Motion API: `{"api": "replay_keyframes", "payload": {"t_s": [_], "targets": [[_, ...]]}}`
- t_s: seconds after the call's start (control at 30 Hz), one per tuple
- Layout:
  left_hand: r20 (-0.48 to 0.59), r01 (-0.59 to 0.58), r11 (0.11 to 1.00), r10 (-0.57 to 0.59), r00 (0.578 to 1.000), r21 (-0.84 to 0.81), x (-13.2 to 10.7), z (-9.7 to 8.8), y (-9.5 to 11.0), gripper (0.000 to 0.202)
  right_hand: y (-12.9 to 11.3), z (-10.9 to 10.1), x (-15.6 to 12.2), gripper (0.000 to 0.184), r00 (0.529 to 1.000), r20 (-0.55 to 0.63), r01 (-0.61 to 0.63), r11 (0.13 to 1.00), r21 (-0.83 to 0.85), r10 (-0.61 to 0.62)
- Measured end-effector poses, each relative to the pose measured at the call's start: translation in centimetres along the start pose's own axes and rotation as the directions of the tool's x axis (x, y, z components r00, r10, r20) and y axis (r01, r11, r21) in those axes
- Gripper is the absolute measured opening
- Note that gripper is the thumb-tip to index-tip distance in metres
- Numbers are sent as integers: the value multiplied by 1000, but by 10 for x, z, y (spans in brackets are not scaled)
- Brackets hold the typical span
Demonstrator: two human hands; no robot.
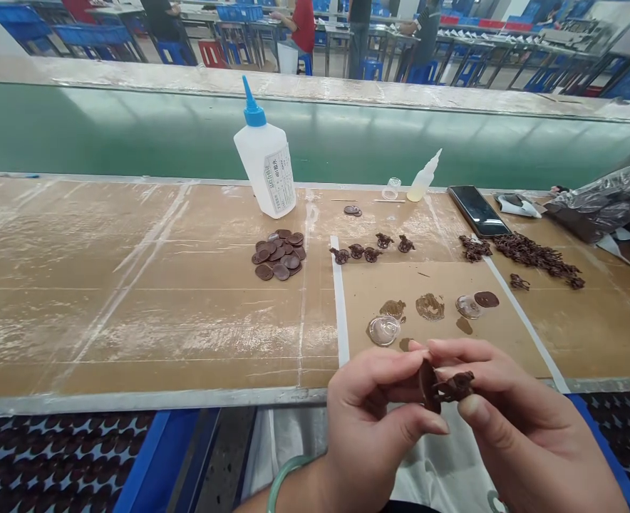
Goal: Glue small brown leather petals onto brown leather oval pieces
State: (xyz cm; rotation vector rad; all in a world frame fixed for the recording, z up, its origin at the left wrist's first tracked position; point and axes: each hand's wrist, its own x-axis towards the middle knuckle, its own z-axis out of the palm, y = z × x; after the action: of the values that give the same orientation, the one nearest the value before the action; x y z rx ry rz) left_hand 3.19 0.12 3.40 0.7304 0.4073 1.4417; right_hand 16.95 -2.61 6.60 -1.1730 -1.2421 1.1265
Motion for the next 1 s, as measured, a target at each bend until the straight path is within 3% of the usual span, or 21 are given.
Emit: {"api": "replay_keyframes", "payload": {"t_s": [0.57, 1.0], "targets": [[-77, 1, 992, 9, 997, 129, -2, -1, -1, 33, -4, -4, 2, 10, 995, 36, 98, 976, -194, -93], [11, -32, 984, 30, 999, 173, -4, -9, -4, 30, -10, -7, 12, 7, 961, 101, 274, 935, -226, -257]]}}
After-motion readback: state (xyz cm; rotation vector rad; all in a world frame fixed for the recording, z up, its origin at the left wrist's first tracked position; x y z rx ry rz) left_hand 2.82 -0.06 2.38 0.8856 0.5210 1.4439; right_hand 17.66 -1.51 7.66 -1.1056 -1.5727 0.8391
